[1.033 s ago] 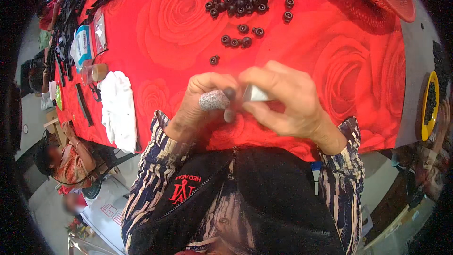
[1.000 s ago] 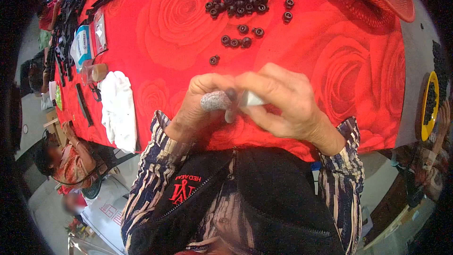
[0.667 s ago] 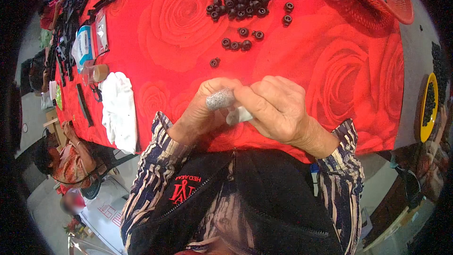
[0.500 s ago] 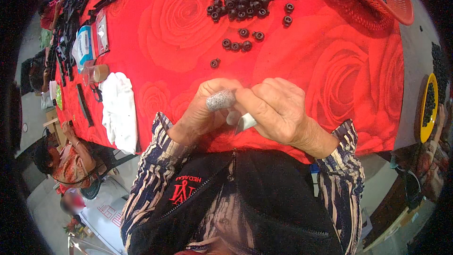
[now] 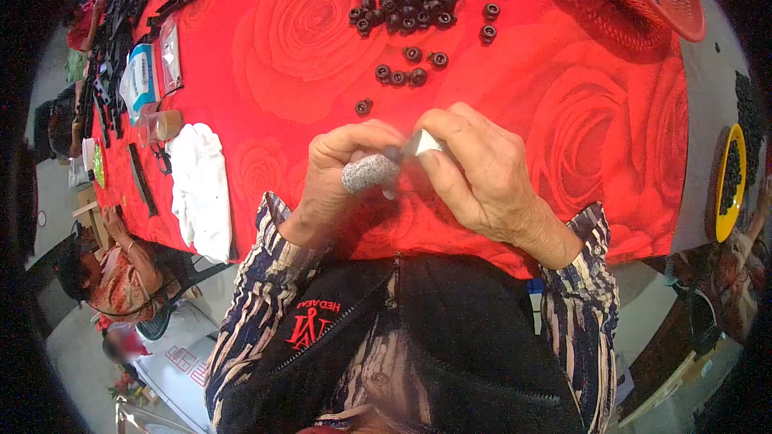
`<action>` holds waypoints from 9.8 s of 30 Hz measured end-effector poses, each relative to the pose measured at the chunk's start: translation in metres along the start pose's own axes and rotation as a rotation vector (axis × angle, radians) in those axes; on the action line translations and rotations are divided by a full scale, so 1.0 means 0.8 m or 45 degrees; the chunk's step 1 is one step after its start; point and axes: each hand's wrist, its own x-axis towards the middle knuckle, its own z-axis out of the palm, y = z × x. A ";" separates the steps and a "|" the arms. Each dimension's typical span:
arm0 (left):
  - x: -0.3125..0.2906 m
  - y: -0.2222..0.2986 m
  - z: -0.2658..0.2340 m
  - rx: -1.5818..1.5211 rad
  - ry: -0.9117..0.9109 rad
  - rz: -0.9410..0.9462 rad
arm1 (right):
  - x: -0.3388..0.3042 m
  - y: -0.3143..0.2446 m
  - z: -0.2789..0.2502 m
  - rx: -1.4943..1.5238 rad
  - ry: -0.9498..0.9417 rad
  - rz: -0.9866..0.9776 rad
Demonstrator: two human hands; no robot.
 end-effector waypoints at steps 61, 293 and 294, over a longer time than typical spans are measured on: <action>0.002 -0.018 -0.007 -0.342 -0.110 -0.350 | 0.002 0.004 0.019 -0.349 0.246 -0.584; 0.014 0.022 -0.009 1.337 0.115 0.692 | 0.000 0.008 0.004 -0.071 0.115 -0.151; 0.012 0.020 -0.008 1.333 0.117 0.690 | 0.001 0.008 0.006 -0.005 0.108 -0.108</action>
